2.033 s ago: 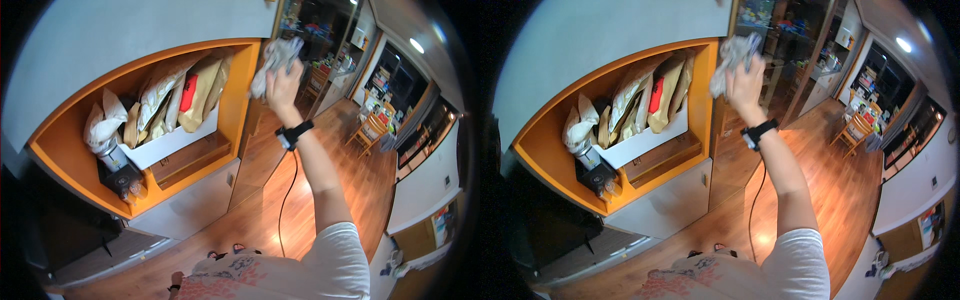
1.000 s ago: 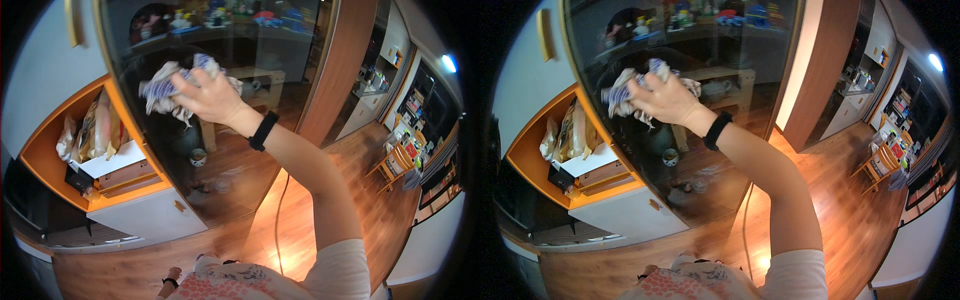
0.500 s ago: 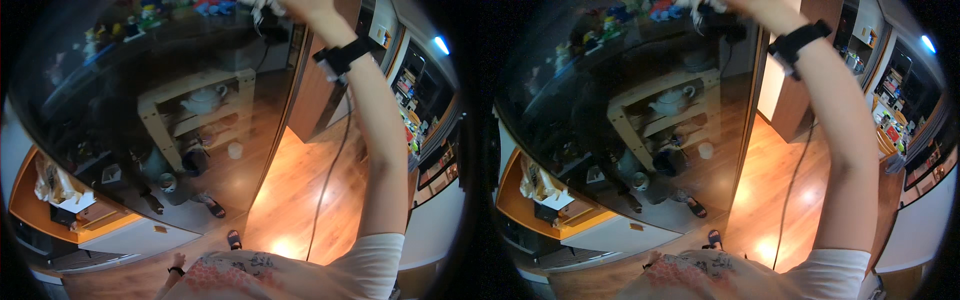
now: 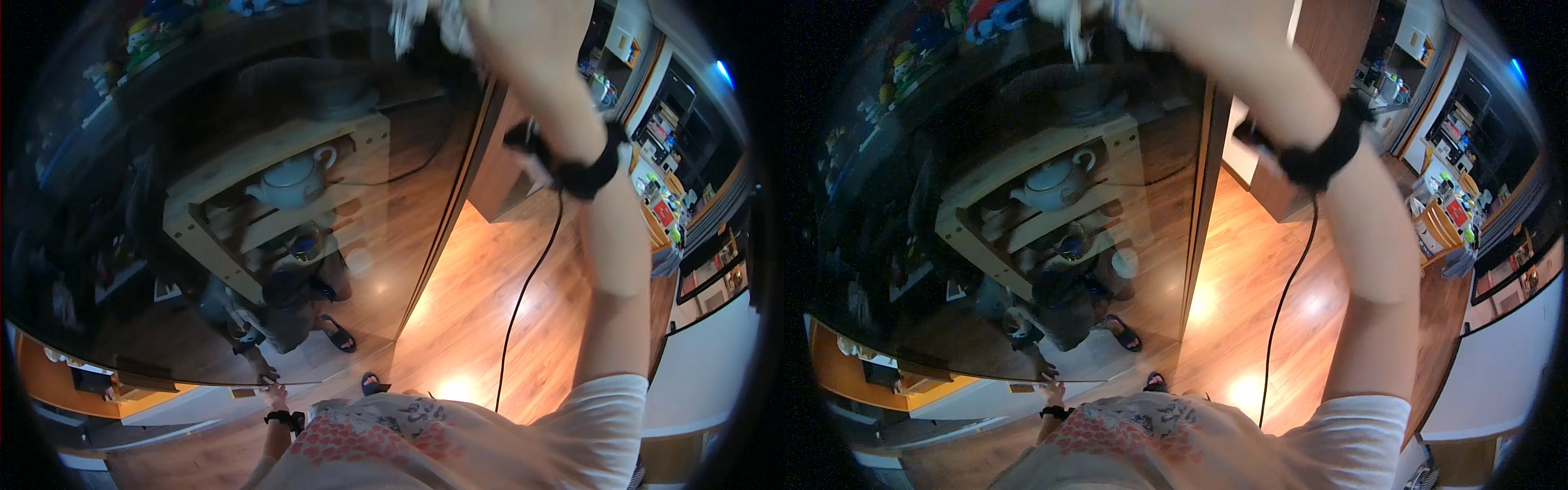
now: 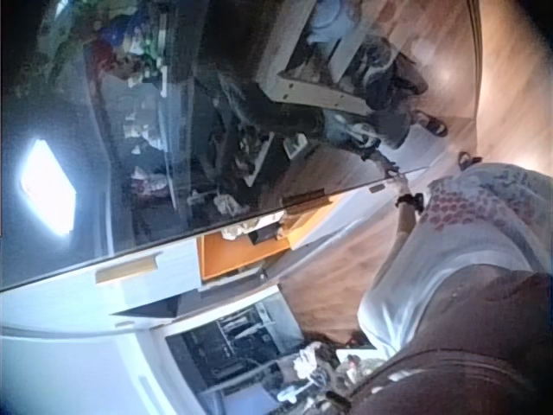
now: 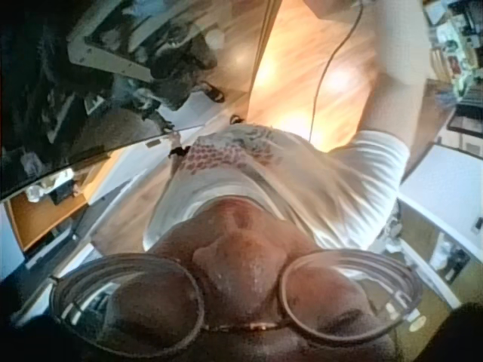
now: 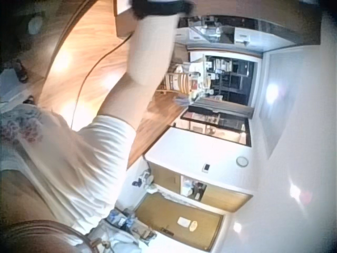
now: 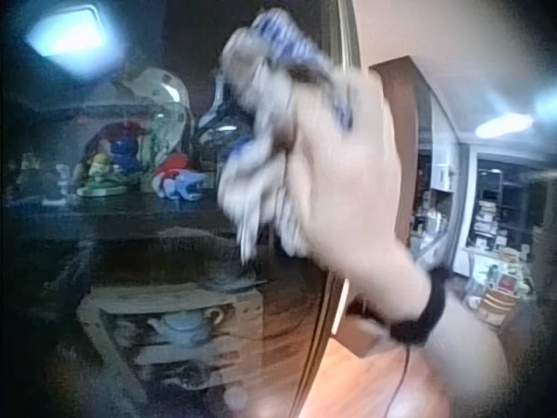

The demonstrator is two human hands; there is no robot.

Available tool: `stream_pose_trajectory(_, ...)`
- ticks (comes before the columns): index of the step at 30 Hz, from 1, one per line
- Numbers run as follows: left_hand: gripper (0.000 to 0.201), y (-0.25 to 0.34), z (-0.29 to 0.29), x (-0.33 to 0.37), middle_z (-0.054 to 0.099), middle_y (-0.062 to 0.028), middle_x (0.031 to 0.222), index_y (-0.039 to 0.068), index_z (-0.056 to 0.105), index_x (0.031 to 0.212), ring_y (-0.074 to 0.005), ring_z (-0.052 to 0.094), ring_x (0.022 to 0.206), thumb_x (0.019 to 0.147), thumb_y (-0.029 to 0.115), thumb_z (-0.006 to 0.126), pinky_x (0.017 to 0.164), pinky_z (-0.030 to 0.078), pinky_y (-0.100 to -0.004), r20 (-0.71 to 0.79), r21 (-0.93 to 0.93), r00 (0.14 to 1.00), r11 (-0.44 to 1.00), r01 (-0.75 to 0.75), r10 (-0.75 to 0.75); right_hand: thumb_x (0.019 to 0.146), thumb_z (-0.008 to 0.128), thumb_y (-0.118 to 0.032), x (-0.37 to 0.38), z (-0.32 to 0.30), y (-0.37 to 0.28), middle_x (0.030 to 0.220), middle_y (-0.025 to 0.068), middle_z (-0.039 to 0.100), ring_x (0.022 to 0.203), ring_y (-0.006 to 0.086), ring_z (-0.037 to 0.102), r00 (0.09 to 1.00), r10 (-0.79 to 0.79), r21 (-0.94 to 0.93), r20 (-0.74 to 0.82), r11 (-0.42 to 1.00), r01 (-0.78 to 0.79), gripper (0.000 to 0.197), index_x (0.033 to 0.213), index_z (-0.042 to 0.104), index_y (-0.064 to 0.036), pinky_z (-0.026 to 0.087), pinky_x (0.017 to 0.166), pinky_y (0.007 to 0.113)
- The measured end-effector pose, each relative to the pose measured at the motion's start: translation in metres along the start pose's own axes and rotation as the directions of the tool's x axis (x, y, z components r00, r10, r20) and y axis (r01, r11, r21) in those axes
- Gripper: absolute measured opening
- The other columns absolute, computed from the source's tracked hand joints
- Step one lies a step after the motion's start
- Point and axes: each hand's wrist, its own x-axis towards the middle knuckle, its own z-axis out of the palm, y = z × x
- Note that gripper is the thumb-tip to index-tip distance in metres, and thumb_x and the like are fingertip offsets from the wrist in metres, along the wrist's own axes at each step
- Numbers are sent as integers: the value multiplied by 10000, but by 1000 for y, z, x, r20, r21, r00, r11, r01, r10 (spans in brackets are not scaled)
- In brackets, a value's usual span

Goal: The person wipes a kitchen counter, a glass cabinet door, a wooden door, and bathroom wall tiles with a cloth.

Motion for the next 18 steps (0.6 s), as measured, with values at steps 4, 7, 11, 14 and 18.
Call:
stream_pose_trajectory(4, 366, 7, 49, -47, 535, -72, 852, 235, 434, 1162, -199, 501, 560, 841, 71, 502, 468, 380, -341, -107, 43, 976, 981, -188, 191, 733, 657, -232, -69, -47, -64, 1071, 40, 545, 818, 231, 488, 977, 101, 48, 186, 993, -111, 221, 953, 654, -245, 392, 604, 343)
stream_pose_trajectory(7, 664, 26, 41, -81, 538, -61, 905, 262, 378, 1300, -157, 526, 608, 762, -85, 554, 496, 414, -312, -2, -98, 941, 936, -338, 339, 744, 657, -340, -118, -82, -113, 1181, 72, 525, 978, 273, 519, 961, 13, 238, 277, 968, -82, 197, 879, 575, -222, 477, 783, 422)
stream_pose_trajectory(11, 479, 23, 77, -172, 529, -87, 1259, 125, 367, 1379, -222, 581, 991, 921, 96, 503, 820, 459, -354, -45, 29, 891, 892, -451, 452, 801, 583, -274, -204, -135, -172, 1113, 14, 446, 1038, 174, 451, 809, -415, 505, 416, 845, 174, 415, 1176, 556, -101, 490, 735, 308)
stream_pose_trajectory(14, 434, 13, 83, -252, 528, -98, 1272, 71, 388, 1363, -208, 575, 1046, 949, 145, 495, 876, 444, -356, 83, 326, 848, 790, -520, 524, 804, 561, -259, -229, -143, -179, 1162, 5, 465, 995, 167, 464, 675, -658, 734, 334, 630, 251, 400, 1149, 587, -59, 465, 716, 291)
stream_pose_trajectory(18, 376, -30, 52, -342, 597, -87, 1178, 53, 468, 1301, -184, 592, 1001, 937, 129, 526, 857, 459, -328, 80, 387, 839, 759, -524, 539, 779, 565, -277, -193, -132, -161, 1164, 10, 544, 978, 171, 520, 745, -587, 768, 319, 620, 160, 457, 1173, 582, -46, 468, 774, 370)
